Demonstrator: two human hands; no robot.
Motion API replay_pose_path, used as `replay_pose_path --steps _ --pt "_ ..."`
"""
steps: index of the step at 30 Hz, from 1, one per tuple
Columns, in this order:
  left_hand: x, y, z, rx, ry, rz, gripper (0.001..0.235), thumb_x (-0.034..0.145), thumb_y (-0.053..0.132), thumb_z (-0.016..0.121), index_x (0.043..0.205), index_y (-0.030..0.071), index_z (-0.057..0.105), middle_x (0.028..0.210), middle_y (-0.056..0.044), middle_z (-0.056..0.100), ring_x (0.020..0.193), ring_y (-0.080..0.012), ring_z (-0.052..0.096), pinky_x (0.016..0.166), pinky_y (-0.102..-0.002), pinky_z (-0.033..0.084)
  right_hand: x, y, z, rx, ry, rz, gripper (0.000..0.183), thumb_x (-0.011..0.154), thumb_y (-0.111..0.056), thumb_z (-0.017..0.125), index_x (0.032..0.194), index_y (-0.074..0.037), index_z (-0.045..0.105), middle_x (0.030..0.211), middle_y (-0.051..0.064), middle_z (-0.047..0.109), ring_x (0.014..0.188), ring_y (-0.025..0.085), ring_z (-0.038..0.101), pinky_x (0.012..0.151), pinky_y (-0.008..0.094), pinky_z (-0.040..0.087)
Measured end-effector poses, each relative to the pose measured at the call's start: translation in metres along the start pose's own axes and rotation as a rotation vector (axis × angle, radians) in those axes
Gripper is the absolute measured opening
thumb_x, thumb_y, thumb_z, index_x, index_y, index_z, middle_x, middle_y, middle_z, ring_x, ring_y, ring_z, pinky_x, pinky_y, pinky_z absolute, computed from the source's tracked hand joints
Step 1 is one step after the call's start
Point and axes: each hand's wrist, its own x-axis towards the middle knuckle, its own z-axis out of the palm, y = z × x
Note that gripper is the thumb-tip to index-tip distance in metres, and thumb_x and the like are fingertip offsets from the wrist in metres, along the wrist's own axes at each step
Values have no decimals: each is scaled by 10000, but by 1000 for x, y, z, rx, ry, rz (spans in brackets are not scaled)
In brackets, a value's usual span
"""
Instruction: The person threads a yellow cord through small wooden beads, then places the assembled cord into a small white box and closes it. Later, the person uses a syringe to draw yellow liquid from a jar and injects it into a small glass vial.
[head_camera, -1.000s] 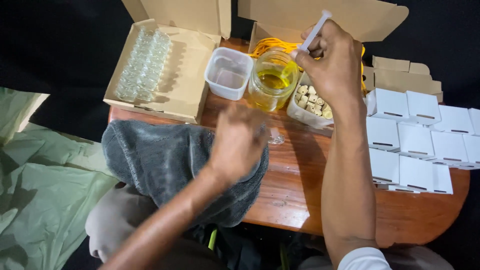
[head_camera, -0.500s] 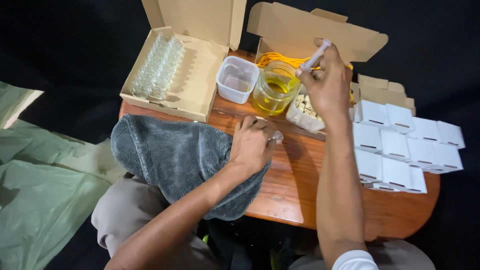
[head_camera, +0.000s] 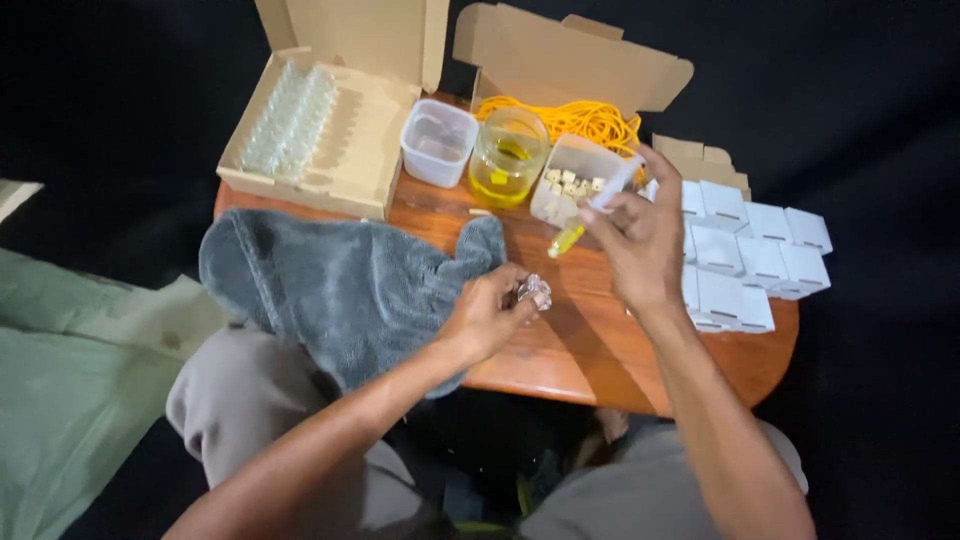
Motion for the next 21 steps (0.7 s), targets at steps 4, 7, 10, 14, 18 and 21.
replay_pose_path --steps 4,7,10,14,18,21 --pt "-1 -20 12 -15 9 12 354 809 186 798 1119 40 709 898 -150 784 831 -294 751 730 -397 576 -45 1 -14 16 30 24 831 959 29 713 1599 -143 211 1029 187 658 949 261 727 797 362 682" --pt "-1 -28 24 -41 1 34 400 771 143 815 1140 22 718 955 -180 774 881 -307 749 759 -423 588 -62 15 -21 85 109 -25 833 948 75 696 1602 -136 224 1023 198 673 948 283 748 832 412 683" --pt "-4 -34 36 -115 -39 41 327 781 152 817 1090 64 751 893 -136 771 821 -240 752 731 -360 609 -73 31 -32 100 116 -34 831 980 48 691 1614 -177 201 1032 196 693 857 227 744 810 352 683" --pt "-3 -38 46 -91 -9 153 278 784 126 835 1052 87 772 857 -139 776 804 -268 762 682 -373 601 -72 30 -38 43 113 -44 869 960 74 727 1620 -175 220 1029 235 699 815 229 739 752 323 677" --pt "-5 -38 49 -40 33 236 298 767 97 821 1062 102 778 831 -140 765 796 -310 762 664 -393 603 -77 36 -40 -77 94 -34 840 987 83 713 1614 -178 220 1033 268 691 750 251 719 682 329 662" --pt "-6 -34 49 -63 44 262 273 780 81 820 1050 90 778 835 -145 763 781 -301 762 668 -378 601 -76 34 -37 -97 81 -32 834 988 85 720 1611 -163 224 1048 261 692 771 248 725 694 318 667"
